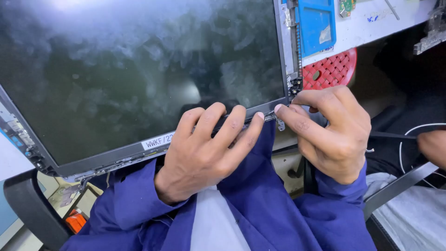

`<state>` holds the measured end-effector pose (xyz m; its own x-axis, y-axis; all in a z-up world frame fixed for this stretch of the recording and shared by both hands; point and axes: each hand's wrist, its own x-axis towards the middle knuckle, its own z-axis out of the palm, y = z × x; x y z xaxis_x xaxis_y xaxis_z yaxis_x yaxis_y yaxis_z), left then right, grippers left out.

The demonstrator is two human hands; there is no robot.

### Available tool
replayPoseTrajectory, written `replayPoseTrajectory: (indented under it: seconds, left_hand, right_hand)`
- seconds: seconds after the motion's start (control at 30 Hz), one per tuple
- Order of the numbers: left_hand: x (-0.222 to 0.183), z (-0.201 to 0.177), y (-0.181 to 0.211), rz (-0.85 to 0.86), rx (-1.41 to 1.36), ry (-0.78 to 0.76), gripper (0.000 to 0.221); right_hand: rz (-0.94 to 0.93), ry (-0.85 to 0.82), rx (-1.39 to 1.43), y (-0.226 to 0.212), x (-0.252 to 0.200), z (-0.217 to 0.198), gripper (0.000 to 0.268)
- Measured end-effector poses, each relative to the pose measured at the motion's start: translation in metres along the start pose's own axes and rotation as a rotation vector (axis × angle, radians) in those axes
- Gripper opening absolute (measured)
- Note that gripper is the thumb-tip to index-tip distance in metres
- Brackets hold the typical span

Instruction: Detaching a laptop screen from the main body by prying the hinges and disconnecting internal cables.

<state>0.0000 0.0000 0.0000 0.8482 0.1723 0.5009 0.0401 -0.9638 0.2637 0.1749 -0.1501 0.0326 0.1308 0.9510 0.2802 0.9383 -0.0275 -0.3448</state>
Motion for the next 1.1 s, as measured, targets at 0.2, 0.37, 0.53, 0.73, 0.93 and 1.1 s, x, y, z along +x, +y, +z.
replayPoseTrajectory:
  seconds: [0.2,0.37,0.53,0.73,0.93,1.1]
  left_hand:
    - [0.002,0.002,0.002,-0.015,0.025,0.035,0.010]
    - [0.003,0.003,0.003,0.002,0.056,0.046,0.008]
    - [0.005,0.002,-0.002,0.033,0.089,0.067,0.009]
    - [0.005,0.003,-0.009,0.017,0.069,0.122,0.010]
    - [0.005,0.008,-0.015,0.023,0.079,0.139,0.011]
    - [0.004,0.013,-0.019,0.070,0.077,0.160,0.022]
  right_hand:
    - [0.012,-0.046,-0.032,0.001,-0.001,-0.002,0.030]
    - [0.008,-0.020,-0.010,0.002,-0.002,-0.001,0.029]
    - [0.021,0.034,0.040,-0.001,-0.002,-0.001,0.030]
    - [-0.059,-0.034,-0.044,0.003,0.014,0.003,0.022]
    - [-0.124,-0.105,0.014,0.015,0.019,0.017,0.007]
    - [-0.271,-0.020,0.085,0.026,0.028,0.024,0.008]
